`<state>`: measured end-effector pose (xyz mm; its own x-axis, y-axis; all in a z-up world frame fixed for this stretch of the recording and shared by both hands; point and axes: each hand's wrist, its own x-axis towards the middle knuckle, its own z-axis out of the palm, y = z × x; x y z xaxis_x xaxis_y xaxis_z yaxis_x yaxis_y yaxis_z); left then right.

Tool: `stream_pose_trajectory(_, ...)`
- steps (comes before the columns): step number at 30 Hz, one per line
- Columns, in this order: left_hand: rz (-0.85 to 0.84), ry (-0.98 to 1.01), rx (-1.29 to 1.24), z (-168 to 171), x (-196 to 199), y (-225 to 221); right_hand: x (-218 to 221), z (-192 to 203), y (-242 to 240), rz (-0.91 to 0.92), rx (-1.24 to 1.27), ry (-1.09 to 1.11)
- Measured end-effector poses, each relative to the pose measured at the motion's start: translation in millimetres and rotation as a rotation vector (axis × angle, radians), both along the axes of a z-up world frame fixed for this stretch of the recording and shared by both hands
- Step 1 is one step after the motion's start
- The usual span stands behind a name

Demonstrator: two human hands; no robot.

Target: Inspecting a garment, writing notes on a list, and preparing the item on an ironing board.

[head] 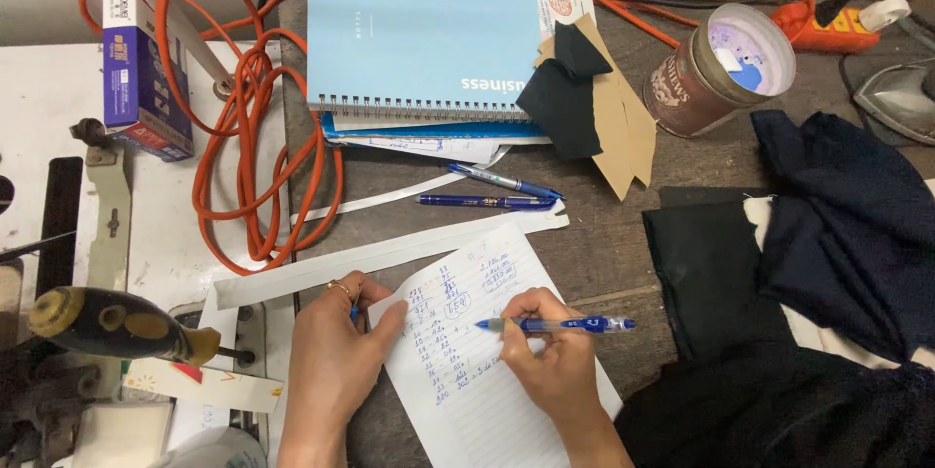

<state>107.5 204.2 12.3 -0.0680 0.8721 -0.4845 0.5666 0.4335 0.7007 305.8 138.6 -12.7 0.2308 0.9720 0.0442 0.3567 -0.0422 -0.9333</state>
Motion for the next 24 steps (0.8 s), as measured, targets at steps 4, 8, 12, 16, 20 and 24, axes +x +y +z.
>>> stream_pose_trajectory(4, -0.007, 0.003, 0.014, -2, 0, 0, 2, -1, 0, 0.027, -0.012, -0.044)
stream_pose_trajectory(8, -0.008, 0.010, 0.010, -3, 0, 0, 1, -1, 0, -0.007, -0.008, -0.027)
stream_pose_trajectory(12, -0.012, 0.002, 0.032, -3, 0, 0, 1, 1, -1, 0.028, 0.006, -0.022)
stream_pose_trajectory(16, 0.004, -0.003, 0.027, -4, 0, -1, 3, -1, -2, 0.040, -0.013, -0.030)
stream_pose_trajectory(20, 0.001, 0.001, -0.001, 0, 0, 0, 1, -3, -2, 0.014, -0.054, 0.049)
stream_pose_trajectory(24, 0.047, -0.035, 0.048, -4, 4, 1, 15, -5, 3, -0.088, -0.020, 0.204)
